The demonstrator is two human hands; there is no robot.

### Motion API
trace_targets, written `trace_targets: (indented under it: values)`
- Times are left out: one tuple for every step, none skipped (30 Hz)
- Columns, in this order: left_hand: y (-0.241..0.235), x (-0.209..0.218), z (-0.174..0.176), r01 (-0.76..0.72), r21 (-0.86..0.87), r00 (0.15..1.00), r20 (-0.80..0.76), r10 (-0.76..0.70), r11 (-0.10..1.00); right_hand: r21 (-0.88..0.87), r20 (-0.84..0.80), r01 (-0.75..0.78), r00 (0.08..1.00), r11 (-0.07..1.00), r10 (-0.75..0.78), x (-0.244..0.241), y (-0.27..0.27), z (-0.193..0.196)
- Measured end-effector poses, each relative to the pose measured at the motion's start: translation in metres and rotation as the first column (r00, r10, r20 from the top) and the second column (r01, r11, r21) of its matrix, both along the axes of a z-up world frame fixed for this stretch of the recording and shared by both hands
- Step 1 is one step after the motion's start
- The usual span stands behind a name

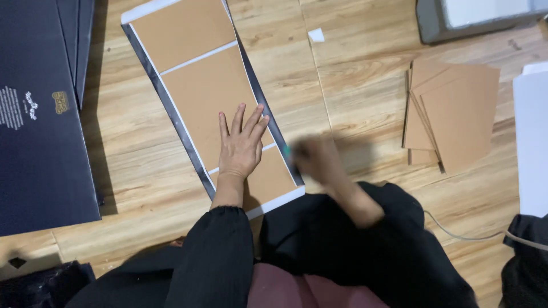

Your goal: Assemble rigid box components by folding and smoothing paper edges over cardboard inserts using a hand tool.

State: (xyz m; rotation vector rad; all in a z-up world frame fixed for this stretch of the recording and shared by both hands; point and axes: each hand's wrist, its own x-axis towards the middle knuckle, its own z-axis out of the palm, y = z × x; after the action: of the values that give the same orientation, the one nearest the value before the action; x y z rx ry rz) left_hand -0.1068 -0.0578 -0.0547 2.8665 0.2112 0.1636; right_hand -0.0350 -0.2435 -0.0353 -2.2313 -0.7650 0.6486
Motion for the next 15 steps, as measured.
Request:
trace_targets:
  values:
    - [-0.001,-0.001,0.0,-0.001,-0.006,1.0,-0.003,0.001,1.0,0.04,0.228,-0.028,0.973,0.999,0.018,0.015,0.015,-0.005]
    - [0.001,0.003,0.0,-0.002,-0.008,1.0,0.007,0.002,1.0,0.076,0.456,-0.064,0.89,0.995,0.023,0.034,0.033,-0.01]
    - [0.001,0.003,0.001,0.001,-0.003,1.0,0.008,-0.001,1.0,0.081,0.457,-0.062,0.889,0.995,0.018,0.037,0.039,-0.021]
    - [0.001,0.003,0.002,0.003,-0.008,1.0,0.012,-0.003,1.0,0.004,0.42,-0.05,0.907,0.999,0.044,0.039,0.047,-0.031]
    - [0.001,0.002,0.003,0.005,-0.012,1.0,0.015,-0.005,1.0,-0.074,0.379,-0.041,0.923,0.996,0.066,0.041,0.054,-0.042]
    - [0.002,0.004,0.001,0.001,-0.013,1.0,0.009,-0.001,1.0,-0.074,0.374,-0.045,0.925,0.996,0.07,0.034,0.046,-0.038]
    - [0.003,0.005,-0.002,0.002,-0.013,1.0,0.019,-0.001,1.0,-0.086,0.424,-0.128,0.893,0.988,0.153,0.027,0.038,-0.034]
    - [0.004,0.006,-0.004,0.009,-0.014,1.0,0.029,-0.009,1.0,-0.102,0.473,-0.202,0.851,0.974,0.226,0.019,0.03,-0.03]
    - [0.002,0.001,-0.004,0.012,-0.015,1.0,0.026,-0.012,1.0,-0.102,0.47,-0.199,0.854,0.975,0.224,0.002,0.015,-0.035]
    - [0.002,0.002,-0.003,0.004,-0.008,1.0,0.025,-0.004,1.0,-0.084,0.392,-0.196,0.895,0.977,0.213,-0.009,0.002,-0.041]
    - [0.001,0.002,-0.003,-0.004,-0.001,1.0,0.024,0.004,1.0,-0.066,0.311,-0.192,0.928,0.979,0.203,-0.02,-0.011,-0.046]
    - [0.001,0.002,-0.002,0.0,-0.005,1.0,0.022,0.0,1.0,-0.069,0.308,-0.187,0.93,0.98,0.2,-0.03,-0.014,-0.025]
    - [0.002,0.0,-0.002,-0.001,0.01,1.0,0.028,0.0,1.0,-0.199,0.32,-0.213,0.909,0.957,0.268,-0.04,-0.016,-0.004]
    - [0.001,0.003,-0.002,0.006,0.021,0.999,0.041,-0.007,1.0,-0.331,0.325,-0.223,0.885,0.917,0.333,-0.047,-0.02,0.017]
    - [0.0,0.001,-0.001,0.017,0.014,0.999,0.046,-0.018,1.0,-0.338,0.327,-0.211,0.888,0.917,0.324,-0.051,-0.026,0.006]
